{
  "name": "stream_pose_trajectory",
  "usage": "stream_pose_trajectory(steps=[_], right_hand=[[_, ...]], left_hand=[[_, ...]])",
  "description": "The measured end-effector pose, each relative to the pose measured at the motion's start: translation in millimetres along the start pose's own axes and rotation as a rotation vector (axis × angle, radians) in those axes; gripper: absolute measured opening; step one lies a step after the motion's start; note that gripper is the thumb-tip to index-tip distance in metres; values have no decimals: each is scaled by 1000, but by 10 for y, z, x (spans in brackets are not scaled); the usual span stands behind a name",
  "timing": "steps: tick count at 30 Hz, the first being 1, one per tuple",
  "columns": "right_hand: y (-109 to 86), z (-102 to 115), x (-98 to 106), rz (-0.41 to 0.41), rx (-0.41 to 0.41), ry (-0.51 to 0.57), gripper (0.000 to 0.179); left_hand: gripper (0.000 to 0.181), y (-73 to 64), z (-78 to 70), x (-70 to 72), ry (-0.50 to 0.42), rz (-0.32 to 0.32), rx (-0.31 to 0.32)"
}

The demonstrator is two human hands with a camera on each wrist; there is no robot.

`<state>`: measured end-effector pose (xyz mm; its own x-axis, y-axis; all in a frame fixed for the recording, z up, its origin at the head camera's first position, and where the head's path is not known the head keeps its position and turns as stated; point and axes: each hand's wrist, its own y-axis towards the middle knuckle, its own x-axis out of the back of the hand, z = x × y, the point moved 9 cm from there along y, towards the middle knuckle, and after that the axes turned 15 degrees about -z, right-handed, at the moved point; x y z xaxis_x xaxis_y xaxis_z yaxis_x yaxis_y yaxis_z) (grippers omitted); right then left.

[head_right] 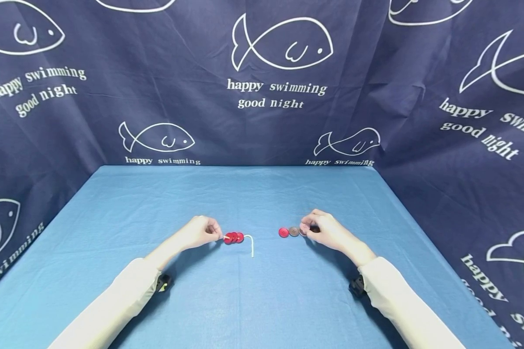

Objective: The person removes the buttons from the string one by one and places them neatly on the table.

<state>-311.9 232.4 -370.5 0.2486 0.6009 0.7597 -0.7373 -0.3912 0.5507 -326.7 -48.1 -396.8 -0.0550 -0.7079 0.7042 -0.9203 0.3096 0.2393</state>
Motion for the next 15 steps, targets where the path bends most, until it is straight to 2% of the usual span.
stream_pose_trajectory(steps=[15], right_hand=[[-4, -10, 68, -32, 12, -37, 15]], left_hand=[[7, 4, 21, -17, -2, 7, -3]])
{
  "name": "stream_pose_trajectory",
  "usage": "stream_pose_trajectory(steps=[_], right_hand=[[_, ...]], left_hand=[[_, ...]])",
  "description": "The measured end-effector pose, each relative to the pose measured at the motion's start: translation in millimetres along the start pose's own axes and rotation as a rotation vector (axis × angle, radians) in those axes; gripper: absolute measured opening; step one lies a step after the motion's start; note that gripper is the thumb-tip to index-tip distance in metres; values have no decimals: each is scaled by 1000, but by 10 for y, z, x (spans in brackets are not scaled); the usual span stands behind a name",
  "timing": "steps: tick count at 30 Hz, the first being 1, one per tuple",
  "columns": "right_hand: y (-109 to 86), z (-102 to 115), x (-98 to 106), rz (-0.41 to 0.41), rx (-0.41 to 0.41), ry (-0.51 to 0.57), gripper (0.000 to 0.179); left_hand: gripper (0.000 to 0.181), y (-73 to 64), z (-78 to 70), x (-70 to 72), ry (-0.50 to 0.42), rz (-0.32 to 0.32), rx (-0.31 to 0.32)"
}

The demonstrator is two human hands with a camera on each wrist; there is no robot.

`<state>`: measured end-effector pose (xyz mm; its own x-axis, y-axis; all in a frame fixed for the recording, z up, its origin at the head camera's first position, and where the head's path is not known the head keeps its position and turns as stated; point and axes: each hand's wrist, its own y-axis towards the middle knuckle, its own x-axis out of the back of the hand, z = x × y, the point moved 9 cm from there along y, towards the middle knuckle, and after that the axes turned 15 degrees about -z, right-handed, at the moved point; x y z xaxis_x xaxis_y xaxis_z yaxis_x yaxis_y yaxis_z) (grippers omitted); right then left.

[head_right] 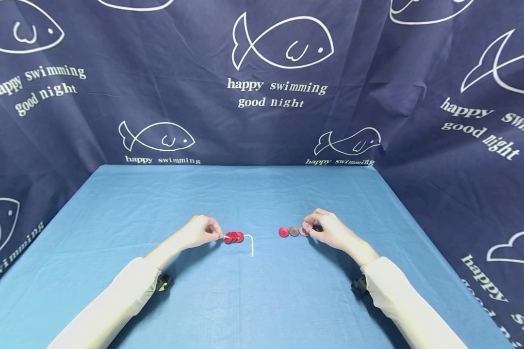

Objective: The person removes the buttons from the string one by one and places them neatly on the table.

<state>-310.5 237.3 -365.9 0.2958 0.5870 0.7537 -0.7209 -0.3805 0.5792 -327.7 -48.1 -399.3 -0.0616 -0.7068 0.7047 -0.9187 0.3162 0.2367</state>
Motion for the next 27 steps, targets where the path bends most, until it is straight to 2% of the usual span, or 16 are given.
stream_pose_trajectory(steps=[9, 27], right_hand=[[-11, -43, 35, 19, -19, -12, 18], [-85, -107, 157, -22, -9, -34, 16]], left_hand=[[7, 7, 6, 2, 13, -7, 0], [7, -3, 2, -5, 23, 0, -5]])
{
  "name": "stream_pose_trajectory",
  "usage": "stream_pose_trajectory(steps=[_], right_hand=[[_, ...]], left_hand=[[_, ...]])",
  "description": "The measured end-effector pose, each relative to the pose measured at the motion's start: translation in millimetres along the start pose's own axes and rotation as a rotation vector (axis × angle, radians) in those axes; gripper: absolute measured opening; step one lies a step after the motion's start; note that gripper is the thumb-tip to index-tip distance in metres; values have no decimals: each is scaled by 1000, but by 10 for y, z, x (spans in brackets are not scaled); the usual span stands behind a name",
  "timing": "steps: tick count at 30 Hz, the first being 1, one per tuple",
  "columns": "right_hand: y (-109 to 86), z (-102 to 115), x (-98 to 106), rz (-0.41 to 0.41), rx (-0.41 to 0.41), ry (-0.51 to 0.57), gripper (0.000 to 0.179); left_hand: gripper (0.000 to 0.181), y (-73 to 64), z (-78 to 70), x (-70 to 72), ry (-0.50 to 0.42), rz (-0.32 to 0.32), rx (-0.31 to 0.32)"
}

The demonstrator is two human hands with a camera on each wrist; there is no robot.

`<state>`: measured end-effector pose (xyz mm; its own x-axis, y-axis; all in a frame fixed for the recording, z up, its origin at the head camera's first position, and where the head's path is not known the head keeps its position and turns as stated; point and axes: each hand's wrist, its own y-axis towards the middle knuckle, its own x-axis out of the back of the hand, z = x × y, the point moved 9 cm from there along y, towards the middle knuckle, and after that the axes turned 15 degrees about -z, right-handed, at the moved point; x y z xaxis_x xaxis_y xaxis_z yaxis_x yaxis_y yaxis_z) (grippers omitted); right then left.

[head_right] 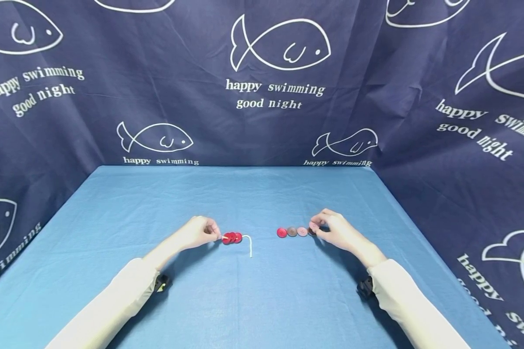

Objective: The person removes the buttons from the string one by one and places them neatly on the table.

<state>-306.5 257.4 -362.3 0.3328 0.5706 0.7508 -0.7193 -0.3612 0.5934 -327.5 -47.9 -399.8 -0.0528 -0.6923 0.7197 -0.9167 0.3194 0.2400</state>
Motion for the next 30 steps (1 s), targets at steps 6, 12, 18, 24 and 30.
stream_pose_trajectory(steps=[6, 12, 18, 24, 30], right_hand=[[-19, -29, 23, 2, -3, -21, 17], [-35, -58, 37, 6, -13, -22, 17], [-52, -79, 59, -2, -22, -35, 16], [-69, -104, 66, 10, -40, -41, 17], [-101, -123, 57, 29, -40, -32, 15]], left_hand=[[7, 5, -2, -2, -9, 2, 3], [7, 9, 4, -7, -2, 0, 0], [7, 11, 13, -5, -6, -4, -5], [6, 6, 2, 1, -10, 0, -4], [6, 0, -9, 4, -10, 5, 1]])
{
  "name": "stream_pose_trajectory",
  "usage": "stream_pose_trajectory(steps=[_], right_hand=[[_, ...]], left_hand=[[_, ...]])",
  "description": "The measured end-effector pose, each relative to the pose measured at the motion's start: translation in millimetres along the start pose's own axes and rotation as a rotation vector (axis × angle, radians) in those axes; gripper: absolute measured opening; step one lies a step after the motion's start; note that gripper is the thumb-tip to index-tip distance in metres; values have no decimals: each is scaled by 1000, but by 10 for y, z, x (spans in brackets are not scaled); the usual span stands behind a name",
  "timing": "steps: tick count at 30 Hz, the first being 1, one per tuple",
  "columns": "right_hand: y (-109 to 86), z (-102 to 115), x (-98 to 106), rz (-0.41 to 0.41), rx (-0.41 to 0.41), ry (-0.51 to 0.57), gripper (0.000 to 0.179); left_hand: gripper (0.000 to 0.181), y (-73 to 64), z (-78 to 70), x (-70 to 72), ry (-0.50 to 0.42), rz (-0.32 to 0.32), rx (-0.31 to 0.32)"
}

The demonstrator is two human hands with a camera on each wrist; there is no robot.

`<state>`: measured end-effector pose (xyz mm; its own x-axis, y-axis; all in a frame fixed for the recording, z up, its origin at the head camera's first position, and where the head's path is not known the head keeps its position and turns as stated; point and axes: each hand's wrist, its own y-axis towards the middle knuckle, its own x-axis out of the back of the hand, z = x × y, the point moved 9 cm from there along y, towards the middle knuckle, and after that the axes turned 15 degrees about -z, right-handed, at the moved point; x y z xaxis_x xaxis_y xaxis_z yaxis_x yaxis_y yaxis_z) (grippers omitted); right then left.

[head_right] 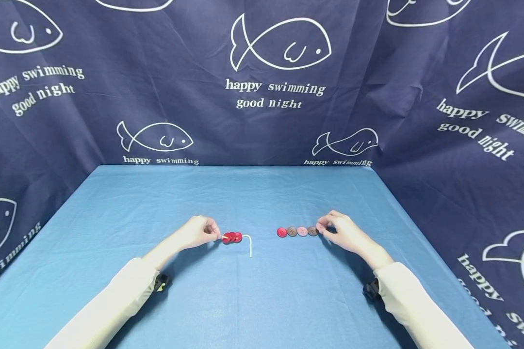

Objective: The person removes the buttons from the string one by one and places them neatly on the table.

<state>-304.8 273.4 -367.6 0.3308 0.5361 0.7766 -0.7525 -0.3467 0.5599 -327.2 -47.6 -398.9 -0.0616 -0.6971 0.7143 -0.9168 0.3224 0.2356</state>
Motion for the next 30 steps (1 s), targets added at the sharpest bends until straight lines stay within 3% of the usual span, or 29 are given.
stream_pose_trajectory(steps=[8, 30], right_hand=[[-23, -28, -12, -9, 14, -13, 15], [-54, -96, -94, 87, -35, -57, 14]], left_hand=[[7, -5, 3, -4, -2, 5, 5], [6, 9, 14, 2, 4, 7, 14]])
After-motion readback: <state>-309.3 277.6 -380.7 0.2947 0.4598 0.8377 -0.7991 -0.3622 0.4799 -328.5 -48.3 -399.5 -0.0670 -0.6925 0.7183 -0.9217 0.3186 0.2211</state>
